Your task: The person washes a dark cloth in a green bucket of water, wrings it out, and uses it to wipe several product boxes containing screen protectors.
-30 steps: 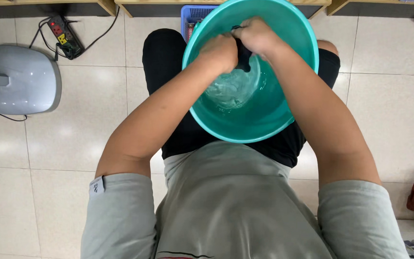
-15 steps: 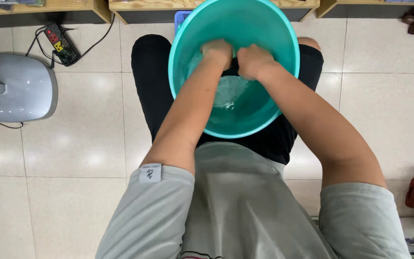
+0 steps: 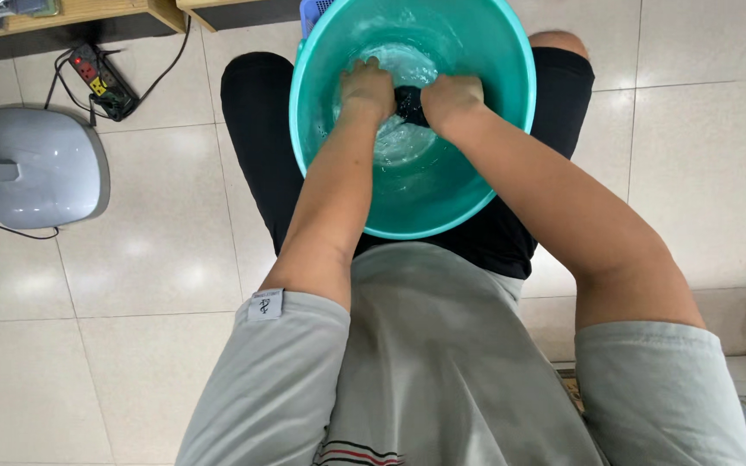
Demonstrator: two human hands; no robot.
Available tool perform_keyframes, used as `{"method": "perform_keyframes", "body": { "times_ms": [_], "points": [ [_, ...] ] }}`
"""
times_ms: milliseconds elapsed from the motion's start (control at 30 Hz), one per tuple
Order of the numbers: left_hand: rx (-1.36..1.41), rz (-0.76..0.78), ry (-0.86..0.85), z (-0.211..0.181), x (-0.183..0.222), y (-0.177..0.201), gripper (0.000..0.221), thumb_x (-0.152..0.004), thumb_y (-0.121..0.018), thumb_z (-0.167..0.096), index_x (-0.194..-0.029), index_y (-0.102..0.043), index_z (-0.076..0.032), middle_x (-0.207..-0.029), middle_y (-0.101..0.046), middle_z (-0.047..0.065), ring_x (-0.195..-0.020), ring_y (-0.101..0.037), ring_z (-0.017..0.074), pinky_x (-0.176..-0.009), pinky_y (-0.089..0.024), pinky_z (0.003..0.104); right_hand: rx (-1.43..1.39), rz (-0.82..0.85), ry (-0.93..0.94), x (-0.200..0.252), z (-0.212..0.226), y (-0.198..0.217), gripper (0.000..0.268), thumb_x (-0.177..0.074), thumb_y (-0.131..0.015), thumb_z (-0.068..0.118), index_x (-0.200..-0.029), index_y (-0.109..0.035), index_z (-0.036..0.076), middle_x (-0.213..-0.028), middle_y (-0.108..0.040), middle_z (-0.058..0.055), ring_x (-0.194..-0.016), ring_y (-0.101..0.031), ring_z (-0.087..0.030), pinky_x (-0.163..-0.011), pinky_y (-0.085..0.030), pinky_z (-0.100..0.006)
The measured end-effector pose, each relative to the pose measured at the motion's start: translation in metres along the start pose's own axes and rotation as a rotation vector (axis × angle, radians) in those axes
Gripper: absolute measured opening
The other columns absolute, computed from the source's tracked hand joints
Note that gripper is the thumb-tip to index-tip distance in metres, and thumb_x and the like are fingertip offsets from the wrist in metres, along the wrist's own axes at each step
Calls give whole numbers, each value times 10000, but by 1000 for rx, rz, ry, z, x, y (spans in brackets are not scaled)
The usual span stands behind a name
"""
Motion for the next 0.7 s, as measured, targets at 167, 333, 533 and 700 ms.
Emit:
{"method": "perform_keyframes", "body": {
  "times_ms": [167, 333, 533, 700],
  "points": [
    [1098, -182, 12, 11, 5, 23, 256, -888, -527, -358, -789, -583, -129, -842, -657, 104, -751, -554, 270, -638, -341, 465, -630, -502, 91, -39, -11, 6, 312, -1091, -513, 257, -1014, -636, -19, -1027, -685, -319, -934, -625, -572, -723, -483, -683],
    [1599, -458, 130, -5, 22, 42, 305, -882, -417, -357, -748, -523, -103, -777, -552, 162, -745, -454, 324, -661, -296, 474, -1202, -840, 50, -44, -3, 19, 336, -1046, -524, 347, -806, -595, 122, -772, -677, -107, -771, -597, -342, -666, -410, -492],
    [1795, -414, 356, -31, 100, 76, 386, -856, -402, -357, -736, -623, -65, -787, -681, 181, -789, -599, 372, -704, -427, 467, -1814, -724, -12, -35, -1, 21, 387, -1010, -621, 268, -688, -424, 181, -664, -401, 39, -666, -345, -158, -613, -308, -391],
    [1738, -505, 295, -17, 66, 62, 349, -868, -471, -360, -641, -547, -105, -625, -577, 85, -649, -510, 262, -610, -363, 430, -2014, -847, 119, -52, 14, 7, 325, -958, -643, 147, -651, -536, 142, -679, -508, 5, -670, -409, -150, -634, -386, -409]
  ]
}}
Point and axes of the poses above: each hand's wrist, its own x-axis away from the middle knuckle, its own y-axis out of the back of the hand, z = x × y, the point moved 1 cm from there along -x, towards the middle knuckle
